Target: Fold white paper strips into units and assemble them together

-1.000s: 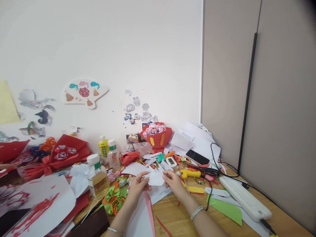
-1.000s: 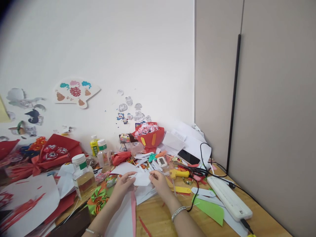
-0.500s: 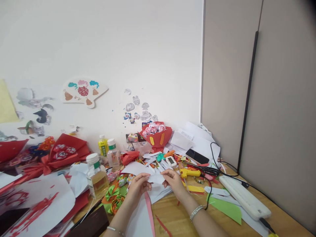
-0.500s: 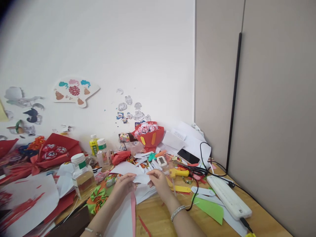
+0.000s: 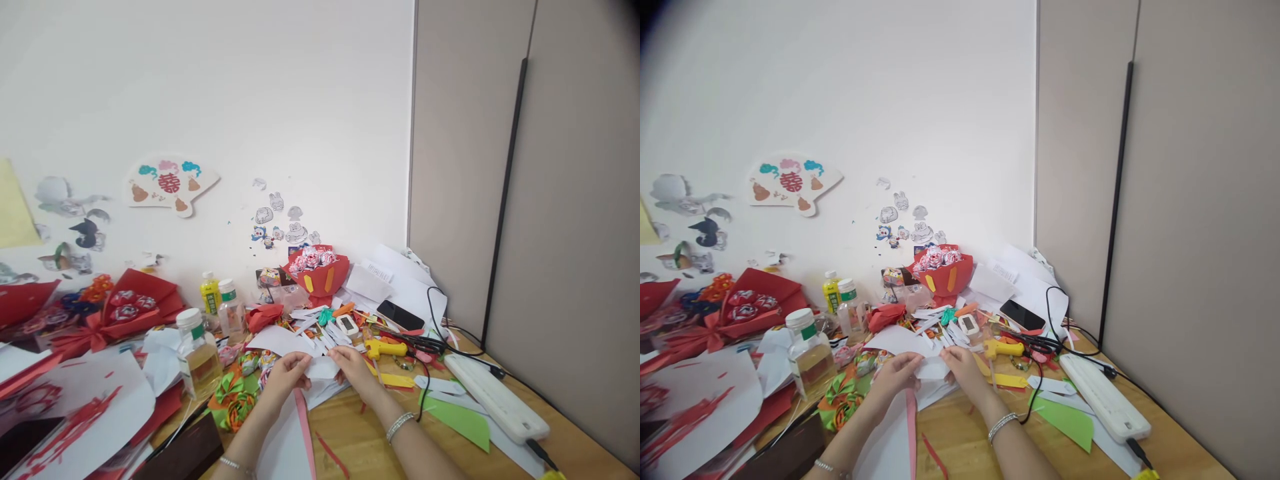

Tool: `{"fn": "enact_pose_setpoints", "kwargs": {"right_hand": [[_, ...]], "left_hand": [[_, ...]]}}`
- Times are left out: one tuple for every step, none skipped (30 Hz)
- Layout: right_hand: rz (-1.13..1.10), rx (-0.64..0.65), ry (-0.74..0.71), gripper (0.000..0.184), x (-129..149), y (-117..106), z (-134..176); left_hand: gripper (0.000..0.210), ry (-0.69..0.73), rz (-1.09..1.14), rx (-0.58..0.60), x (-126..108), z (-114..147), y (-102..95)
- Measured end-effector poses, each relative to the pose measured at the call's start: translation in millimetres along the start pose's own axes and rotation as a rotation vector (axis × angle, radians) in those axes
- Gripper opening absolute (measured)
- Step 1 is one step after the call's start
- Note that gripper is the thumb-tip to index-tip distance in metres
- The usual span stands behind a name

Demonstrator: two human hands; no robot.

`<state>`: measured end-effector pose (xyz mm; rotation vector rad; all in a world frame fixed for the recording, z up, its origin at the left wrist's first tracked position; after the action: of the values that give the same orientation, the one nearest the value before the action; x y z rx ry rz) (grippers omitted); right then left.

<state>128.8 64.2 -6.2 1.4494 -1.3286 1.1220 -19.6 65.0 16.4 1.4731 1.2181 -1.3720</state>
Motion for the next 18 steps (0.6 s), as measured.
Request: {"fn": "enact_pose_setpoints", "kwargs": {"right_hand": [[-0.005, 0.009, 0.006, 0.035, -1.2, 0.5, -0.4], [-0.015, 0.019, 0.012, 0.035, -1.8, 1.0, -0.5], [-0.026, 0.029, 0.019, 0.035, -1.8, 1.4, -0.3], [-0.039, 0.036, 0.028, 0.035, -1.3, 1.7, 0.2], [-0.054, 0.041, 0.037, 0.035, -0.5, 1.8, 0.9], [-0.072, 0.041, 0.045, 0.035, 0.6, 1.7, 1.6], [-0.092, 0.041, 0.052, 0.034, 1.9, 1.5, 2.4], [-0.112, 0.042, 0.057, 0.034, 3.0, 1.4, 3.1], [-0.133, 0.046, 0.062, 0.033, 4.0, 1.5, 3.7], [-0.151, 0.053, 0.067, 0.032, 4.7, 1.8, 4.3], [-0.166, 0.064, 0.074, 0.032, 5.0, 2.3, 4.7], [-0.177, 0.077, 0.080, 0.032, 5.0, 3.0, 5.1], [-0.184, 0.089, 0.086, 0.032, 4.9, 3.7, 5.4], [-0.189, 0.100, 0.092, 0.032, 4.6, 4.4, 5.6], [-0.194, 0.109, 0.098, 0.032, 4.3, 4.9, 5.8], [-0.198, 0.116, 0.103, 0.031, 4.0, 5.4, 5.9], [-0.202, 0.122, 0.106, 0.031, 4.0, 5.6, 6.0], [-0.205, 0.125, 0.108, 0.031, 4.1, 5.6, 6.1]], "left_hand": [[0.038, 0.009, -0.027, 0.003, 0.5, -0.7, -0.7], [0.039, 0.023, -0.049, 0.006, 0.4, -1.2, -1.3], [0.039, 0.040, -0.064, 0.010, -0.1, -1.6, -1.7], [0.038, 0.053, -0.072, 0.014, -0.9, -1.6, -1.9], [0.038, 0.060, -0.073, 0.022, -2.0, -1.2, -1.8], [0.038, 0.059, -0.068, 0.034, -3.1, -0.5, -1.4], [0.039, 0.053, -0.060, 0.054, -4.2, 0.6, -0.5], [0.040, 0.045, -0.048, 0.079, -5.5, 2.0, 0.8], [0.042, 0.038, -0.033, 0.101, -6.8, 3.4, 1.8], [0.044, 0.034, -0.016, 0.115, -8.1, 4.7, 2.5], [0.045, 0.031, -0.001, 0.123, -9.1, 5.7, 2.6], [0.045, 0.026, 0.011, 0.121, -9.8, 6.3, 2.3], [0.045, 0.019, 0.022, 0.116, -10.0, 6.6, 1.7], [0.044, 0.012, 0.034, 0.110, -9.8, 6.7, 1.0], [0.042, 0.005, 0.049, 0.103, -9.6, 6.6, 0.3], [0.039, -0.002, 0.068, 0.098, -9.3, 6.4, -0.4], [0.037, -0.006, 0.091, 0.095, -9.2, 6.3, -0.9], [0.035, -0.010, 0.114, 0.097, -9.2, 6.4, -1.1]]}}
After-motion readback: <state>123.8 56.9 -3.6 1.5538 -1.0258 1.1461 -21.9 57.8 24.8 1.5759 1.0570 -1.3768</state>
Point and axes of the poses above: each hand's wrist, its own z-axis away from the middle knuckle, its own y-axis out of the palm, x = y × z, the point moved 5 cm from there along -z, towards the middle knuckle, and after that the axes turned 4 degrees about y, right-handed, at the moved point
